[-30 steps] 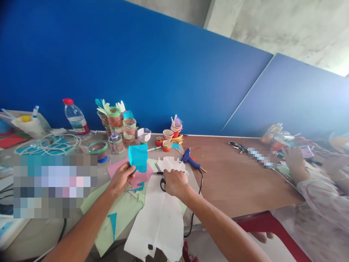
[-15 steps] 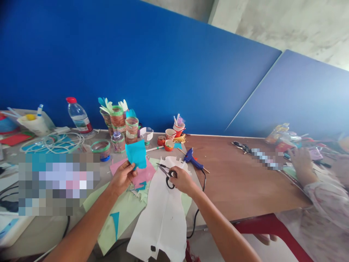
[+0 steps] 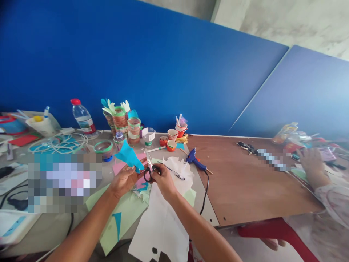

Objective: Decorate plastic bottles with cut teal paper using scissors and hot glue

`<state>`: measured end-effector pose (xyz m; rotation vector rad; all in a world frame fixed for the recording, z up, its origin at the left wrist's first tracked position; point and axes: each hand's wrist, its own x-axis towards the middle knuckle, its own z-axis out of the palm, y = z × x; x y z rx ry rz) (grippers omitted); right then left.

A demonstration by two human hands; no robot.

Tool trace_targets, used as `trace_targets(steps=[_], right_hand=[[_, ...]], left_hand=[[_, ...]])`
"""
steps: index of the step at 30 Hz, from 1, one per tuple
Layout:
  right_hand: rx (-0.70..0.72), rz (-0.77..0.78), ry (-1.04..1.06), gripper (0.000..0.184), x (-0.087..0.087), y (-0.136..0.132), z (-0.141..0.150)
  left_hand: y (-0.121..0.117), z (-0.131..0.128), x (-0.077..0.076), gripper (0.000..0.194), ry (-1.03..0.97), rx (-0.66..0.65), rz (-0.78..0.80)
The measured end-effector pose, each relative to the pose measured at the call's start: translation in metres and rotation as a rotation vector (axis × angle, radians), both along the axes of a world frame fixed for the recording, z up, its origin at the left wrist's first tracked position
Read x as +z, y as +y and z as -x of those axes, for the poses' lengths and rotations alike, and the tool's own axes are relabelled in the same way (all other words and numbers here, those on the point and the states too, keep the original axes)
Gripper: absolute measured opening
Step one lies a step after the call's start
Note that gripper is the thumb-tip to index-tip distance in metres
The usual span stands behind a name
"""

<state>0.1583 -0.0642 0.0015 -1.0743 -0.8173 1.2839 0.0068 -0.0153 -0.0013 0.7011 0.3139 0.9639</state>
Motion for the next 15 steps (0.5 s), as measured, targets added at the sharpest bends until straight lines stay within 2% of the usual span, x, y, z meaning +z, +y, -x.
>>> trace_targets(steps=[6, 8, 10, 13, 15], right_hand=[[0.112, -0.026, -0.060, 0.035, -0.001, 0.013, 0.012], [0.107, -0.025, -0.203, 0.034, -0.003, 0.015, 0.015], [0.032, -0.091, -0.504, 0.038, -0.006, 0.015, 0.018], [-0.111, -0.308, -1.112, 0.047, -0.007, 0.012, 0.024], [-0.176, -0.382, -1.420, 0.045, -0.003, 0.009, 0.026]], left_hand=[[0.004, 0.001, 0.000, 0.017, 0.019, 0.015, 0.019], [0.003, 0.000, -0.001, 0.018, 0.046, 0.008, 0.046], [0.005, -0.001, -0.004, 0.017, 0.056, 0.040, 0.071], [0.009, -0.001, -0.010, 0.012, 0.034, 0.151, 0.098], [0.012, -0.001, -0.015, 0.012, 0.019, 0.203, 0.111]])
